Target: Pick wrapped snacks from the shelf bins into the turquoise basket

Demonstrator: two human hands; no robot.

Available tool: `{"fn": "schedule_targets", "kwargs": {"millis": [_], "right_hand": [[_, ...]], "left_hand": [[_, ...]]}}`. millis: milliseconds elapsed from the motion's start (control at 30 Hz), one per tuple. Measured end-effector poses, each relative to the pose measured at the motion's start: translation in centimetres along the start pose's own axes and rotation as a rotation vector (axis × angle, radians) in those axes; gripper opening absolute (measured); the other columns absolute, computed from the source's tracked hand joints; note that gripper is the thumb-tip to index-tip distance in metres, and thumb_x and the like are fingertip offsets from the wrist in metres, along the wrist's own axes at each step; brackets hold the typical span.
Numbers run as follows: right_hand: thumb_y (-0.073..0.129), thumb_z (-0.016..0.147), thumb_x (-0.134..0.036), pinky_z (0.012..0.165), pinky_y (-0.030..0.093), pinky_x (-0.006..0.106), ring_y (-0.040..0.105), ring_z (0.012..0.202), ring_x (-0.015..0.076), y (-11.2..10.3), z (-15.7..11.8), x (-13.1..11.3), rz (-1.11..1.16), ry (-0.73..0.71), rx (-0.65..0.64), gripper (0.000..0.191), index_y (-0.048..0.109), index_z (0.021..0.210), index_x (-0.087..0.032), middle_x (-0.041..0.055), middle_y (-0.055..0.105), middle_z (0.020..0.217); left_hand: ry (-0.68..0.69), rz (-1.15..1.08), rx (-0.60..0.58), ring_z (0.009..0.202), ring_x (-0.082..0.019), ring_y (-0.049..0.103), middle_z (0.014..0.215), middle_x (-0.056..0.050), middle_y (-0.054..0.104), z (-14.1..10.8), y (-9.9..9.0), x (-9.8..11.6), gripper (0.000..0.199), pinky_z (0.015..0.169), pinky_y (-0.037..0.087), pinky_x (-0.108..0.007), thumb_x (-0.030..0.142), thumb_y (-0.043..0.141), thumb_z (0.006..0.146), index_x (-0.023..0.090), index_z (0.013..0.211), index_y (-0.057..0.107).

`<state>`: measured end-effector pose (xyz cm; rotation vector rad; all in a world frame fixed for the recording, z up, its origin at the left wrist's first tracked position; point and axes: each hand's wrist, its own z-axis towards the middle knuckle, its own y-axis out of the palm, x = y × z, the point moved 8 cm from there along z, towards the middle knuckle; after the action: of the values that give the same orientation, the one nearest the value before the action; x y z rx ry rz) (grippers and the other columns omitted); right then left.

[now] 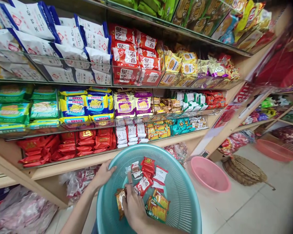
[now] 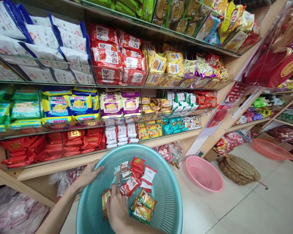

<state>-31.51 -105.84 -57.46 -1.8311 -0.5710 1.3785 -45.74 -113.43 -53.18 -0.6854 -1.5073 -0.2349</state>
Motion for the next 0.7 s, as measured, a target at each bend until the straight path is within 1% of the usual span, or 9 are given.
{"fn": "schedule_targets", "kwargs": {"millis": [100,200,300,367,433,500,600,633,700], "right_hand": [[0.038,0.086,-0.015,0.08,0.049,0.047,0.063,0.098,0.031,0.2,0.1,-0.3,-0.105,-0.022,-0.045,0.045,0.041,0.131,-0.019,0.0152,0.06,0.119],[0.043,0.087,-0.024,0.08,0.049,0.047,0.063,0.098,0.0314,0.1,0.1,-0.9,-0.191,-0.085,-0.045,0.05,0.036,0.136,-0.019,0.0169,0.059,0.12],[0.053,0.082,-0.033,0.08,0.049,0.046,0.064,0.094,0.032,0.0,0.4,-1.8,-0.288,-0.137,-0.031,0.06,0.035,0.138,-0.018,0.0188,0.062,0.114],[0.063,0.075,-0.036,0.076,0.05,0.046,0.065,0.088,0.0328,0.4,0.9,-2.5,-0.394,-0.144,-0.057,0.074,0.033,0.14,-0.017,0.0208,0.064,0.107],[0.069,0.069,-0.036,0.07,0.051,0.044,0.066,0.082,0.0328,1.1,1.4,-2.9,-0.525,-0.119,-0.1,0.087,0.026,0.143,-0.017,0.0228,0.065,0.102],[0.07,0.067,-0.031,0.065,0.052,0.041,0.066,0.08,0.0319,1.6,2.0,-3.3,-0.622,-0.092,-0.128,0.095,0.019,0.145,-0.017,0.0238,0.065,0.1],[0.069,0.065,-0.023,0.062,0.052,0.04,0.066,0.081,0.0313,2.1,2.8,-3.6,-0.649,-0.07,-0.122,0.098,0.015,0.146,-0.014,0.0234,0.066,0.094],[0.069,0.064,-0.021,0.062,0.053,0.041,0.066,0.082,0.0318,2.2,3.0,-3.6,-0.642,-0.063,-0.119,0.099,0.014,0.146,-0.014,0.0239,0.066,0.096],[0.069,0.062,-0.018,0.063,0.053,0.044,0.065,0.087,0.0335,2.2,3.3,-3.4,-0.619,-0.048,-0.112,0.102,0.014,0.147,-0.014,0.0269,0.064,0.104]], "left_hand": [[0.02,0.014,0.007,0.074,-0.021,0.061,0.072,0.0,0.064,0.0,-0.1,0.0,0.035,0.067,0.048,-0.03,0.044,0.058,0.068,0.016,0.09,0.06],[0.044,0.05,0.016,0.079,-0.021,0.061,0.079,-0.002,0.065,0.1,-0.2,0.2,0.035,0.071,0.048,-0.03,0.042,0.057,0.068,0.016,0.09,0.061],[0.044,0.058,0.013,0.079,-0.021,0.061,0.081,-0.003,0.067,0.1,-0.2,0.4,0.035,0.071,0.048,-0.031,0.042,0.057,0.068,0.016,0.089,0.061],[0.037,0.061,0.019,0.079,-0.022,0.061,0.081,-0.003,0.067,0.1,-0.2,0.4,0.035,0.071,0.048,-0.031,0.043,0.057,0.067,0.016,0.089,0.061],[0.042,0.071,0.029,0.078,-0.022,0.061,0.078,-0.003,0.066,0.0,-0.3,0.5,0.035,0.071,0.048,-0.032,0.043,0.057,0.067,0.016,0.089,0.062],[0.057,0.081,0.04,0.079,-0.022,0.06,0.074,-0.002,0.065,0.0,-0.4,0.5,0.034,0.072,0.048,-0.033,0.042,0.057,0.067,0.016,0.089,0.062],[0.061,0.082,0.035,0.079,-0.023,0.06,0.073,-0.002,0.065,0.1,-0.5,0.3,0.036,0.073,0.048,-0.033,0.041,0.056,0.068,0.015,0.092,0.062],[0.056,0.079,0.029,0.079,-0.023,0.06,0.074,-0.003,0.065,0.1,-0.4,0.2,0.036,0.073,0.048,-0.033,0.041,0.056,0.068,0.015,0.093,0.062],[0.047,0.074,0.019,0.079,-0.023,0.06,0.077,-0.004,0.066,0.1,-0.4,0.0,0.037,0.073,0.048,-0.033,0.041,0.056,0.068,0.014,0.093,0.062]]}}
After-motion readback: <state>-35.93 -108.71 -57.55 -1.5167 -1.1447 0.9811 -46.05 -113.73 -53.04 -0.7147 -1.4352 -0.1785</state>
